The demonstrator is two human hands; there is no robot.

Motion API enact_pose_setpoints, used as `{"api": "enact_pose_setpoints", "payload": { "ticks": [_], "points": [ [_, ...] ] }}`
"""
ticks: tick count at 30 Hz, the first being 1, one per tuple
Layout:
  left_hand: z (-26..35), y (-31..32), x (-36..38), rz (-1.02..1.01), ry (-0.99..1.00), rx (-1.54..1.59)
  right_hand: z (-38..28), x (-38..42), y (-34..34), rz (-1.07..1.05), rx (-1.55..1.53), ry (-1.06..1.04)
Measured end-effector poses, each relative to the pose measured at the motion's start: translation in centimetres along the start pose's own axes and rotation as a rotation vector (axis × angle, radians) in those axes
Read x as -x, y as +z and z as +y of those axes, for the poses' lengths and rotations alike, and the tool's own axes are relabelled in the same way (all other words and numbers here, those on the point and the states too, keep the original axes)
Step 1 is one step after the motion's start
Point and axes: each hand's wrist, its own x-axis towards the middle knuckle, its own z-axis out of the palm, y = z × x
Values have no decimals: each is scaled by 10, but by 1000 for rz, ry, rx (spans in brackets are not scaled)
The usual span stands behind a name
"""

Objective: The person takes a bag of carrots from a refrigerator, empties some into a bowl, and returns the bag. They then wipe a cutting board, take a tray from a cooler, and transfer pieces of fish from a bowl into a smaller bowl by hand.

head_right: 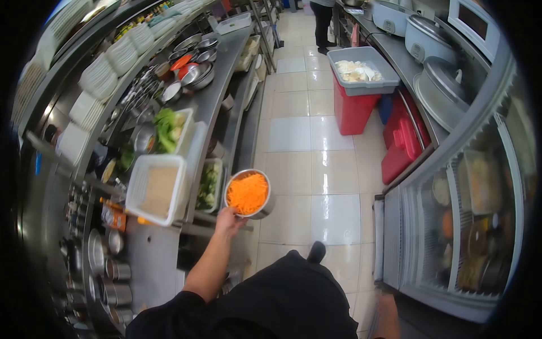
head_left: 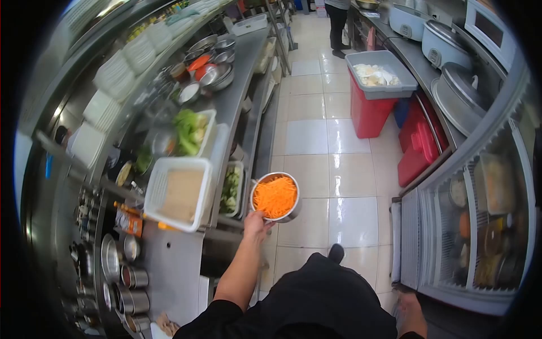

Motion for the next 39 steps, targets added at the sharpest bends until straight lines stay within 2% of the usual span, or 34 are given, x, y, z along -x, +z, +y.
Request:
{"api": "enact_pose_setpoints", "payload": {
  "ticks": [1, 4, 5, 7, 8, 9, 12, 15, 18, 19, 21, 24, 27, 31, 34, 37, 39],
  "points": [
    [5, 10, -27, 13, 13, 23, -51, -15, -20, -46, -57, -45],
    [34, 40, -96, 28, 36, 54, -205, -71, -63, 264, 98, -618],
    [47, 58, -110, 55, 36, 76, -293, -1, -82, 240, 93, -598],
    [70, 85, -152, 89, 37, 96, -405, 1, -90, 251, 16, -697],
    [79, 95, -179, 88, 35, 92, -456, 24, -88, 276, -25, -814],
    [89, 105, -209, 85, 32, 86, -500, 50, -84, 302, -68, -928],
    [115, 129, -308, 78, 21, 122, -592, 82, -61, 188, -120, -942],
    [150, 153, -417, 138, 18, 202, -621, 54, -30, 146, -50, -856],
    [176, 155, -500, 281, 71, 308, -614, 41, -20, 127, 261, -632],
    [185, 150, -522, 343, 80, 331, -610, 40, -18, 101, 360, -568],
    [194, 135, -554, 464, 103, 374, -620, 60, -23, 44, 358, -346],
    [203, 102, -593, 461, 111, 332, -611, 52, -24, -47, 409, -237],
    [219, 112, -605, 465, 67, 260, -643, 54, -25, -16, 402, -185],
    [234, 167, -631, 420, 38, 253, -716, 35, -14, -14, 45, -194],
    [263, 211, -691, 330, 66, 298, -762, 26, -10, 27, -112, -336],
    [287, 238, -773, 237, 145, 376, -810, 53, -17, 28, -103, -324],
    [305, 245, -831, 274, 183, 387, -824, 59, -20, 43, -55, -317]
  ]
}}
